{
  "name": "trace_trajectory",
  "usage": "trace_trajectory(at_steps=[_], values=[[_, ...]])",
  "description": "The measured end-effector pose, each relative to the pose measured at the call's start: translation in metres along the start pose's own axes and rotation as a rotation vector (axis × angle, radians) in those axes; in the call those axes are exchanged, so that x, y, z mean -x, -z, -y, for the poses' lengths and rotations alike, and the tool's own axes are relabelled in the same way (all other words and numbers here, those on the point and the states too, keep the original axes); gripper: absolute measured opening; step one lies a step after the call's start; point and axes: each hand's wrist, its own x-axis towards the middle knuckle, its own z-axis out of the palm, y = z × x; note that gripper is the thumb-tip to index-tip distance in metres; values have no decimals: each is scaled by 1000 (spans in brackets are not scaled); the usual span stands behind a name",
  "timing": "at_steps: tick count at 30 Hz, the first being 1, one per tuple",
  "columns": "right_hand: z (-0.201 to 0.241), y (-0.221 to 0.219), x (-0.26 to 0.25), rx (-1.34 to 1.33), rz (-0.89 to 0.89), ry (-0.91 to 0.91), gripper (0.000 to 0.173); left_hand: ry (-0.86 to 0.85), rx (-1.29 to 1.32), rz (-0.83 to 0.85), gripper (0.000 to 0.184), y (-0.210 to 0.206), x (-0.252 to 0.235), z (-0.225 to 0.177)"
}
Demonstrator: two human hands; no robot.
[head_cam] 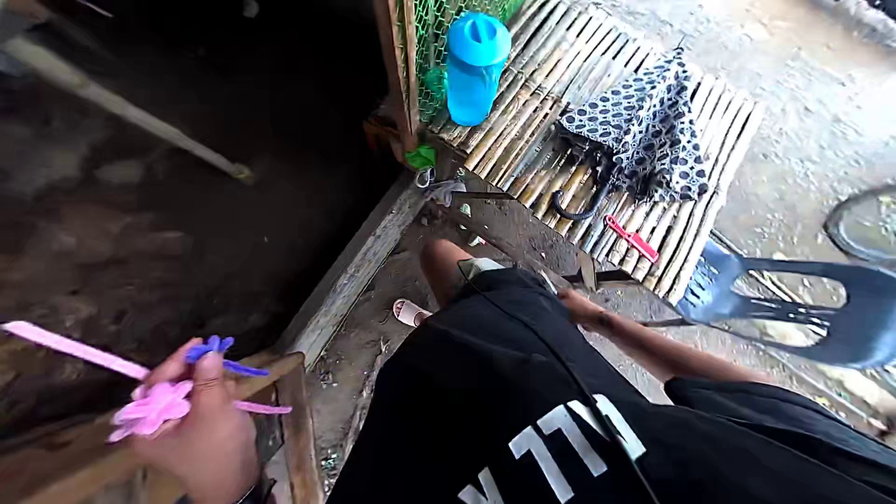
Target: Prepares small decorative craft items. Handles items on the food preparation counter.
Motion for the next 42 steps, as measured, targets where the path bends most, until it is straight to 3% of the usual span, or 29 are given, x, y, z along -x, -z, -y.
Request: trace_trajectory(at_steps=[2, 4, 7, 10, 13, 16, 19, 22, 24, 27, 29, 31, 32, 33, 34, 36, 38, 40, 42], values=[[34, 6, 1, 57, -79, 238, 38, -51, 16, 62, 23, 12, -31, 4], [74, 8, 8, -19, -104, 317, 35, -95, 33, 85, 23, 17, -53, 2], [124, 6, -1, -271, 3, 348, 26, -118, 51, 80, 21, 22, -75, -1], [172, 3, -19, -358, 147, 467, 35, -109, 65, 55, 21, 29, -93, 4], [236, -3, -35, -312, 237, 632, 41, -94, 83, 23, 20, 37, -113, 14], [301, -10, -53, -85, 349, 743, 46, -83, 110, 11, 19, 41, -133, 24], [352, -22, -73, 47, 383, 694, 34, -57, 99, -23, 18, 46, -154, 34], [370, -25, -126, -186, 383, 717, 21, -29, 95, -105, 17, 47, -190, 56], [379, -23, -167, -358, 510, 719, 21, 20, 110, -179, 17, 43, -225, 71], [422, -27, -220, -377, 667, 644, 21, 48, 119, -263, 19, 35, -298, 88], [465, -29, -256, -401, 546, 485, 18, 73, 40, -279, 21, 29, -355, 98], [511, -35, -284, -288, 236, 195, 13, 100, -43, -232, 23, 24, -411, 112], [540, -38, -297, -130, 101, 62, 21, 112, -60, -202, 23, 16, -442, 118], [564, -41, -303, 17, 81, -25, 31, 129, -67, -163, 23, 9, -469, 122], [581, -45, -303, 121, 168, -21, 33, 142, -70, -122, 24, 2, -495, 122], [607, -57, -291, 229, 453, 154, 28, 160, -96, -37, 24, -12, -539, 117], [626, -77, -271, 361, 606, 325, 25, 183, -143, 31, 24, -17, -567, 109], [676, -84, -255, 516, 699, 318, 27, 195, -184, 39, 24, -19, -589, 105], [708, -70, -255, 271, 777, 234, 19, 215, -249, 39, 25, -14, -603, 105]])
